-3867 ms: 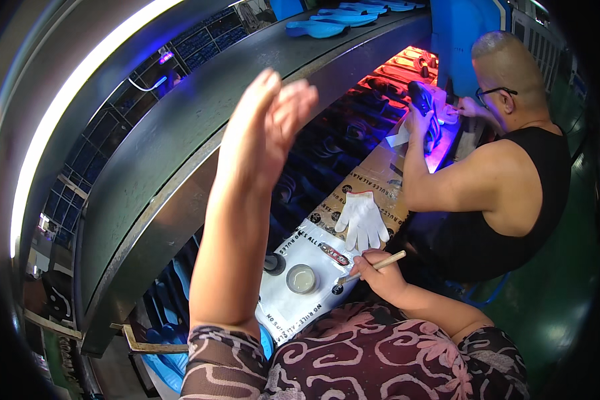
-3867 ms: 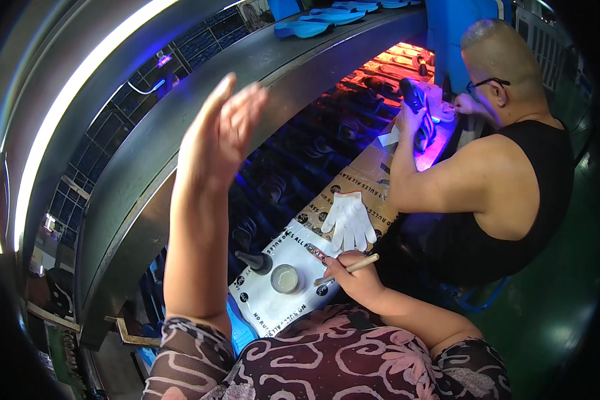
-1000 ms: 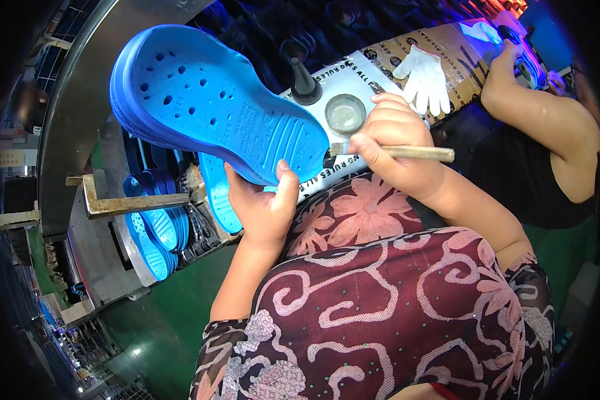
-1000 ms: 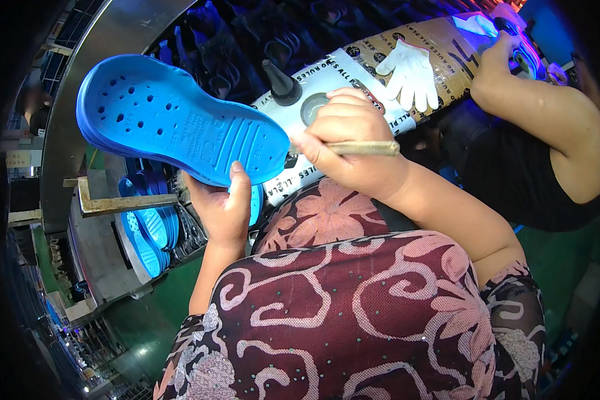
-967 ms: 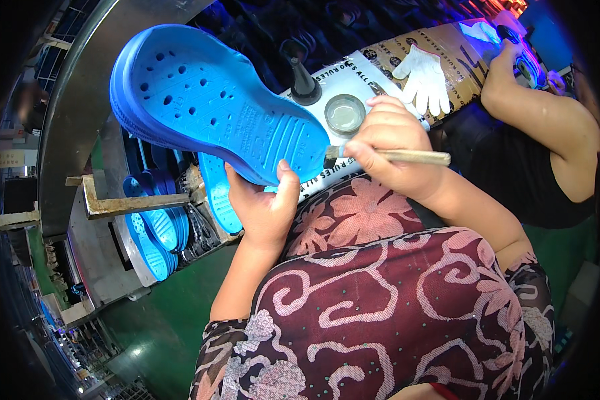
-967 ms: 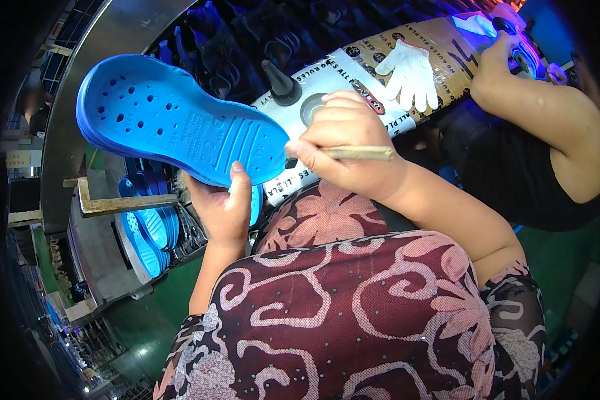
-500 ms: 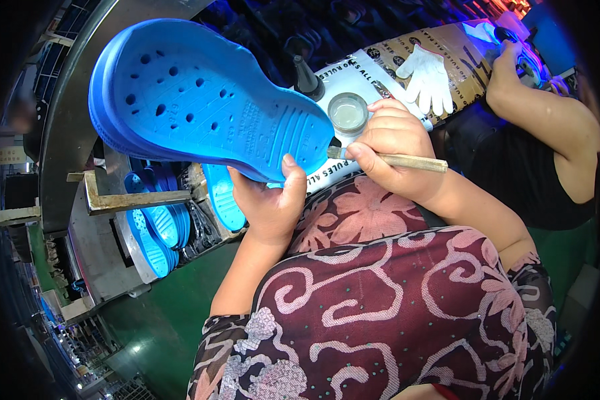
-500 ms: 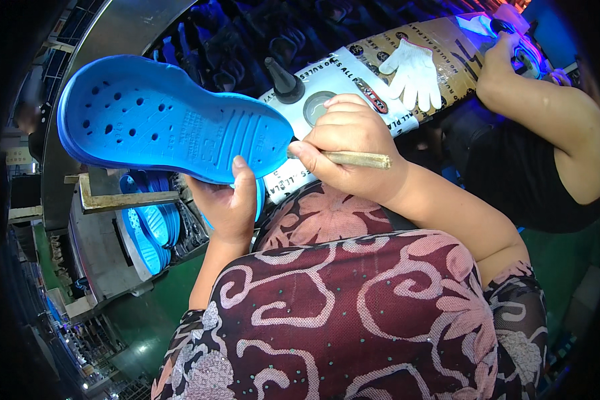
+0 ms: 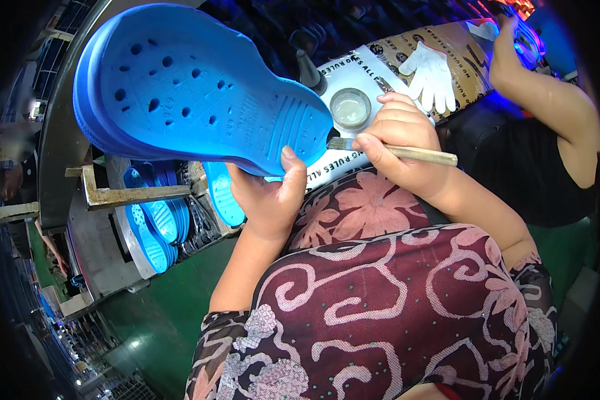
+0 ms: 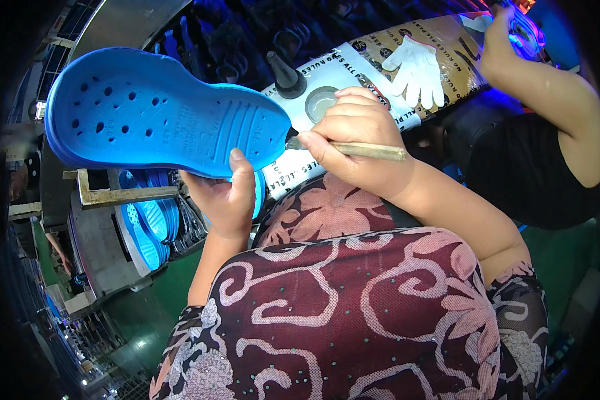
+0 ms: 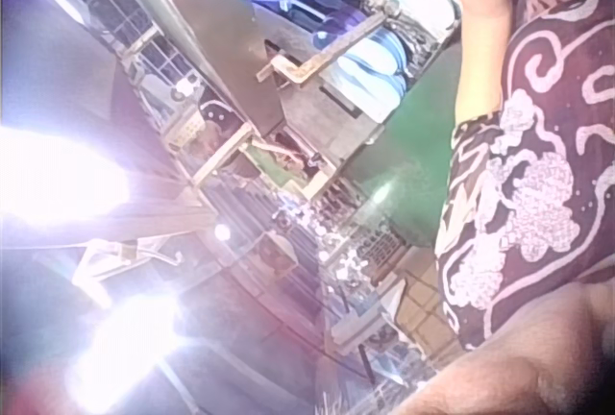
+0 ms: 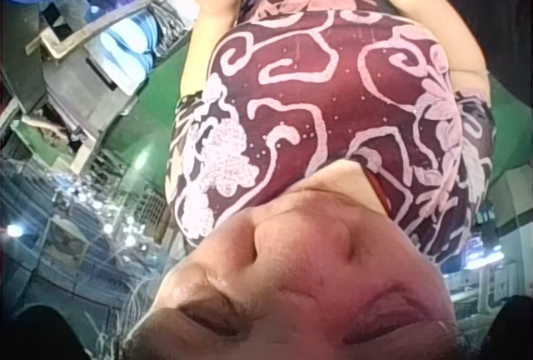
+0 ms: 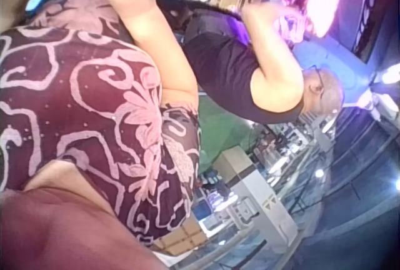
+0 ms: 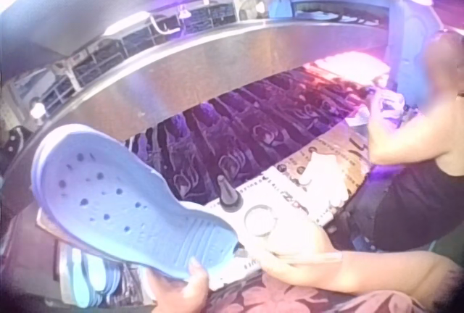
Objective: The person dips a brush into liquid adhesive, coats the surface of shoe soles, and places the treated soles onto an overhead conveyor belt.
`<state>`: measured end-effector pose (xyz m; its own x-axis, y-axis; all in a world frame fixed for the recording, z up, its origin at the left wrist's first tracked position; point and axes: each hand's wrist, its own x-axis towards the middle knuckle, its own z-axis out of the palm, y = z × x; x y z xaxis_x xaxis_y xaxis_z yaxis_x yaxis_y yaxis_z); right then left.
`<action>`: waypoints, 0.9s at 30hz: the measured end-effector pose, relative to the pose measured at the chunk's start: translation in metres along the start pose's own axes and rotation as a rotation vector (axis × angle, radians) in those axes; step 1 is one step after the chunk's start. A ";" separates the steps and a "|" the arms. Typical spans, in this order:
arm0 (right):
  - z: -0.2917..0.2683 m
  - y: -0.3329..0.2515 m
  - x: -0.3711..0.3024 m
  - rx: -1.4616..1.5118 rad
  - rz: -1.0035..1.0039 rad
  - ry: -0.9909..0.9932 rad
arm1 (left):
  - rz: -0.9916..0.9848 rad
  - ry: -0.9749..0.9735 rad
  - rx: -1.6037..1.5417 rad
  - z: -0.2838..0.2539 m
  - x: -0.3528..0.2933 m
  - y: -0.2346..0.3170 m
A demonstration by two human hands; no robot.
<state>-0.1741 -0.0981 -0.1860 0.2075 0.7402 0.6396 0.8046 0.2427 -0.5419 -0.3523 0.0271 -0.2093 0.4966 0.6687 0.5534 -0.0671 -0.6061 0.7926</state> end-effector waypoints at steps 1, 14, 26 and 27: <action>-0.001 -0.001 0.000 -0.008 0.016 -0.018 | -0.008 0.016 -0.026 0.001 0.000 -0.001; -0.034 0.017 -0.024 0.191 0.377 0.308 | -0.389 -0.056 -0.373 -0.035 0.065 0.055; -0.076 0.051 -0.061 0.249 0.547 0.442 | -0.658 -0.638 -1.071 0.208 0.292 0.151; -0.077 0.054 -0.064 0.234 0.538 0.440 | -0.711 -0.522 -1.115 0.228 0.316 0.163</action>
<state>-0.1010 -0.1806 -0.2136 0.7845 0.4863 0.3848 0.3982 0.0806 -0.9137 -0.0091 0.0416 0.0363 0.9537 0.3009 -0.0040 -0.1865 0.6016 0.7767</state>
